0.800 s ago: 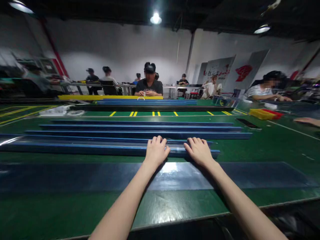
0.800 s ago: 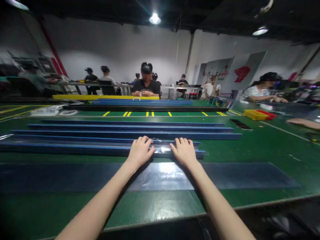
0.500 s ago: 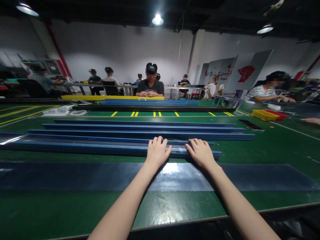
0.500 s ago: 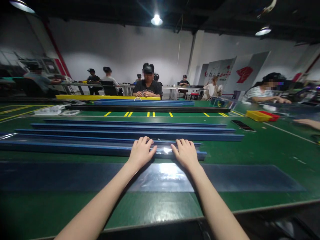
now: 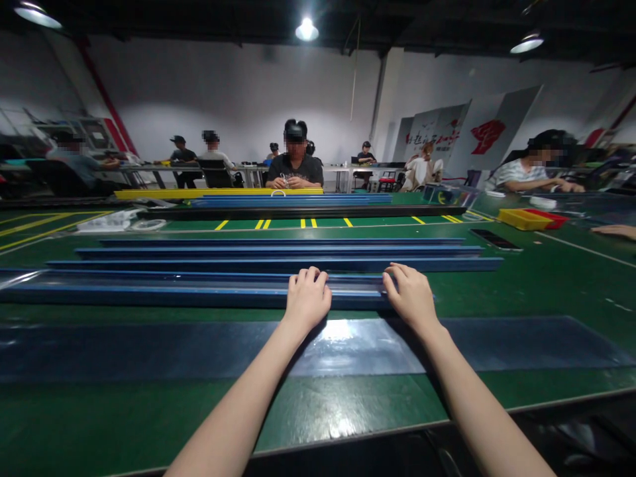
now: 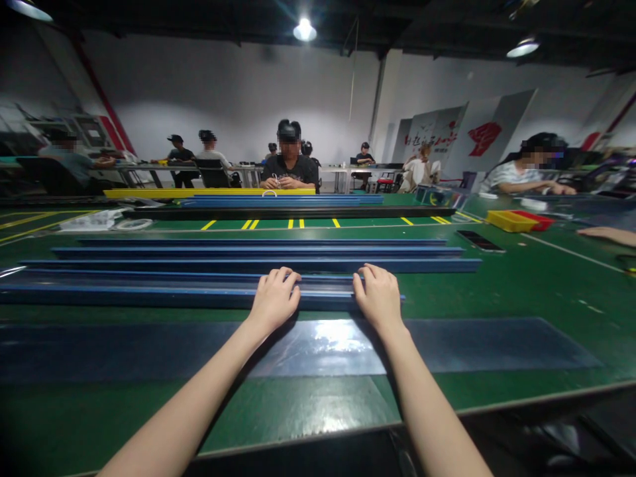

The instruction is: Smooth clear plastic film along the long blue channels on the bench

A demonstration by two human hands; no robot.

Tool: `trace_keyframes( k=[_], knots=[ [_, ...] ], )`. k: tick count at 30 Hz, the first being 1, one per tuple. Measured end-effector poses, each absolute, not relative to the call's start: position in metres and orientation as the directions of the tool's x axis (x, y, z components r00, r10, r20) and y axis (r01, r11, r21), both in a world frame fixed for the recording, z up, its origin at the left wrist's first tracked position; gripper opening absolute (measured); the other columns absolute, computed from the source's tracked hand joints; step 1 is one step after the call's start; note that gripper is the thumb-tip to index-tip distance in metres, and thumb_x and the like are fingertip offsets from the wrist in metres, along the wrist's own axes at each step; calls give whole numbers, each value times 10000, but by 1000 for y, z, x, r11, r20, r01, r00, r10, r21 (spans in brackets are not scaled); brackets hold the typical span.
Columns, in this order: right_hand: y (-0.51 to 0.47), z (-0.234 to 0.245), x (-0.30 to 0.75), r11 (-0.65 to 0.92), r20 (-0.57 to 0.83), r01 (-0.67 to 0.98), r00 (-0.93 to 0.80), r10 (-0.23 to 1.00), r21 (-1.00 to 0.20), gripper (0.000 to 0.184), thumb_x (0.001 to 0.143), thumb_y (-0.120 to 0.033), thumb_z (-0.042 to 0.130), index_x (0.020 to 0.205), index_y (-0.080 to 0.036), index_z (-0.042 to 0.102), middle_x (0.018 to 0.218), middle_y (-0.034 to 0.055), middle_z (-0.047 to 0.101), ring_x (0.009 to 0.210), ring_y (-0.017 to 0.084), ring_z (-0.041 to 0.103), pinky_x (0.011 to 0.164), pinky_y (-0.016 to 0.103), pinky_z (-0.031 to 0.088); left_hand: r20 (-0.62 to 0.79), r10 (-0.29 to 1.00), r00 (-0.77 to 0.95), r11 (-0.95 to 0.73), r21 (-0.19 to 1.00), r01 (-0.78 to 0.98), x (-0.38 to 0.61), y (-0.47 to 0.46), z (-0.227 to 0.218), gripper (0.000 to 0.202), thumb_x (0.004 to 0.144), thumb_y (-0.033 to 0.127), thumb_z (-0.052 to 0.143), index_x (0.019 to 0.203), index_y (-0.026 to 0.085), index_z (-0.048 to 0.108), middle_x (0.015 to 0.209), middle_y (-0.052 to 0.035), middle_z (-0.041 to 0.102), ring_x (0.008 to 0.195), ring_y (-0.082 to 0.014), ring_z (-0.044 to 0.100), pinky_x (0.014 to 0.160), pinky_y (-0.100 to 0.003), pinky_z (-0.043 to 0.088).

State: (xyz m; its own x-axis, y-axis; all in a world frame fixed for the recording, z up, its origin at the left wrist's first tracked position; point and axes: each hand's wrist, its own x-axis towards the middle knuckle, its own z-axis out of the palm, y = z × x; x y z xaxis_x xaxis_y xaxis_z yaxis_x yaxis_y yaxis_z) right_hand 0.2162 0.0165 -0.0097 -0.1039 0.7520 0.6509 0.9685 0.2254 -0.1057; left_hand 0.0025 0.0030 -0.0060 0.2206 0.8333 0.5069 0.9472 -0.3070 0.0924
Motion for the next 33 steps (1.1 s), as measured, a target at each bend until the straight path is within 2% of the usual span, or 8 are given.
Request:
trace_keyframes(
  k=[5, 9, 11, 16, 28, 33],
  knots=[
    [17, -9, 229, -13, 645, 956, 208, 735, -293, 241, 765, -262, 407, 883, -155, 587, 1005, 103, 605, 913, 219, 543, 780, 323, 385, 526, 820, 228, -319, 88, 944, 2, 2, -7, 202, 803, 203, 397, 935, 203, 551, 1003, -38, 547, 930, -199, 460, 770, -341, 345],
    [19, -9, 244, -227, 471, 861, 449, 759, -456, 304, 744, -322, 436, 978, -172, 559, 941, 107, 624, 826, 233, 571, 682, 324, 404, 529, 814, 239, -324, 72, 943, 2, 2, -7, 207, 811, 209, 388, 936, 199, 553, 1002, -42, 554, 927, -202, 465, 765, -338, 349],
    [20, -10, 251, -285, 374, 803, 517, 770, -523, 337, 725, -344, 476, 1012, -179, 544, 938, 102, 636, 833, 241, 574, 673, 325, 405, 529, 812, 246, -326, 61, 944, 3, 2, -8, 210, 814, 209, 385, 937, 199, 554, 1011, -46, 554, 930, -204, 467, 766, -338, 349],
    [23, -10, 256, -280, 299, 712, 571, 764, -644, 362, 680, -327, 552, 1018, -198, 533, 880, 61, 672, 874, 231, 573, 713, 316, 406, 524, 815, 248, -321, 53, 946, 2, 1, -8, 218, 816, 210, 378, 944, 202, 554, 1016, -45, 555, 927, -202, 468, 761, -336, 349],
    [23, -13, 251, -248, 368, 701, 602, 708, -669, 324, 630, -344, 571, 934, -232, 580, 801, 53, 680, 792, 233, 600, 664, 320, 411, 480, 852, 208, -281, 86, 956, 2, 0, 0, 205, 790, 203, 398, 918, 209, 557, 985, -40, 560, 924, -206, 467, 772, -341, 343],
    [22, -14, 248, -240, 363, 703, 591, 720, -670, 324, 625, -356, 577, 926, -236, 582, 798, 55, 683, 780, 232, 605, 658, 320, 420, 478, 855, 204, -273, 79, 959, 1, 0, -1, 211, 781, 184, 404, 927, 204, 556, 993, -45, 556, 924, -207, 467, 770, -341, 347]
  ],
)
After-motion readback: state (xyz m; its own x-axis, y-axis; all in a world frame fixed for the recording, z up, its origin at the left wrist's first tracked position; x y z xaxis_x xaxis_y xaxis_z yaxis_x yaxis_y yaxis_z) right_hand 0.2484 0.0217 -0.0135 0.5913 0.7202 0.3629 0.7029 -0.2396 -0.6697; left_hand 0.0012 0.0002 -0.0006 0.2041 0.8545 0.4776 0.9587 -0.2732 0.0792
